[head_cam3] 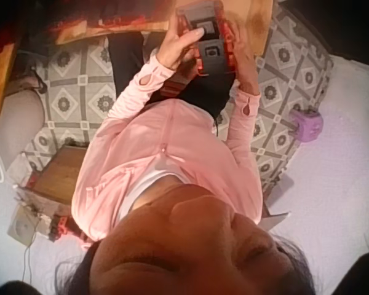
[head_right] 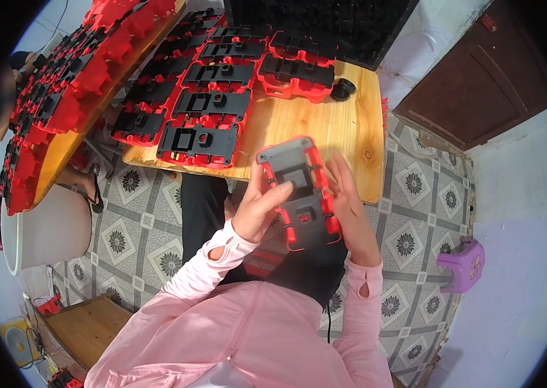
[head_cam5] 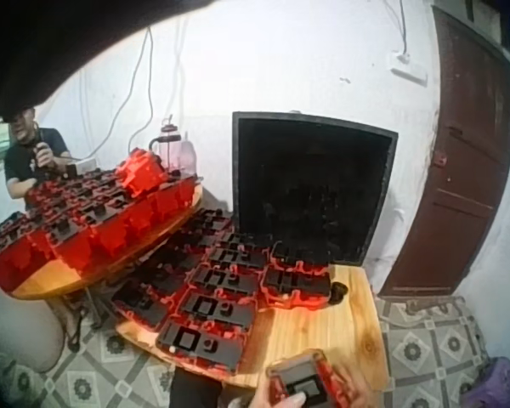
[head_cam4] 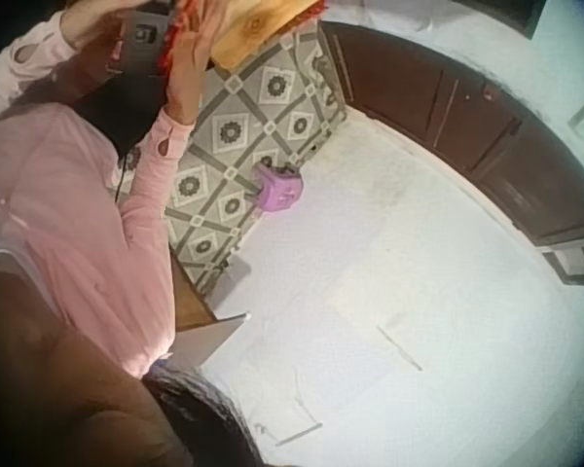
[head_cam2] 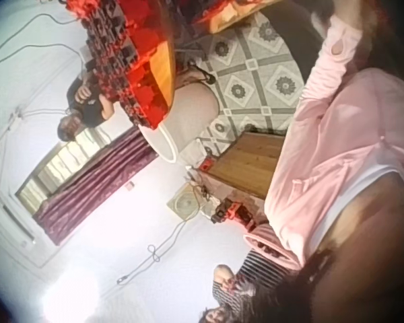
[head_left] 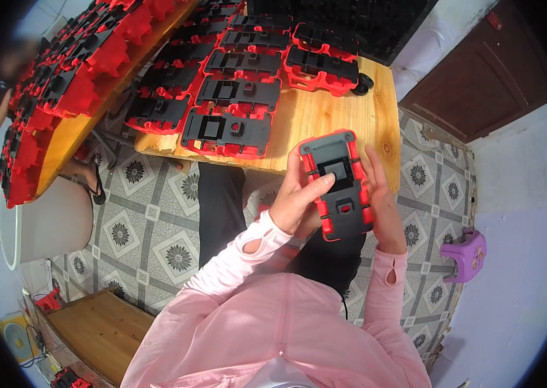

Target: Assemble red and black plastic toy car bodies and chassis pieces.

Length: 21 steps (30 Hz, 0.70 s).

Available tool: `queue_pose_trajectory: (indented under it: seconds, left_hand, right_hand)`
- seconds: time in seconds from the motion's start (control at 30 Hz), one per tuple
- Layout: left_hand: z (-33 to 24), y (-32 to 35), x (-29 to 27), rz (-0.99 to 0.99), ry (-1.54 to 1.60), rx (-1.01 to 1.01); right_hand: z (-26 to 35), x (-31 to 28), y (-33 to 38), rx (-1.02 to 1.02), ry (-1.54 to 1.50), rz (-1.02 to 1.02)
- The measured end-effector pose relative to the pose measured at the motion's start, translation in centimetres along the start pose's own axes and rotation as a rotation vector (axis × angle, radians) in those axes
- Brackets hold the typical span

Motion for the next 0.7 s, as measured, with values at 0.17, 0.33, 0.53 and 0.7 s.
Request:
queue_pose_trajectory:
  seconds: [0.17,0.33,0.53,0.7]
  left_hand:
    - [1.1,-1.6,0.2,-0.112,-0.023,-0.109]
    - [1.1,-2.6,-0.1,-0.233,-0.153,0.057]
    - [2.2,-1.2,0.7,-0.386,0.2,-0.006]
    - [0.8,-1.5,-0.2,-0.133,0.06,-0.003]
  right_hand:
    - [0.1,1.6,2.3,0.062,0.058,0.1]
    - [0.0,1.6,2.1,0.117,0.0,0.027]
    - [1.0,0.7,3.9,-0.122,-0.042,-0.265]
    - [0.6,-1.0,3.7,-0.075,-0.039,-0.217]
Point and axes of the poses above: each hand's wrist, its own y-axis away from the middle knuckle, its own x-axis out of the palm, z = x × y, the point moved 7 cm from there along -y, towards the middle knuckle, and after that the axes turned 5 degrees about x, right-handed, at the moved point
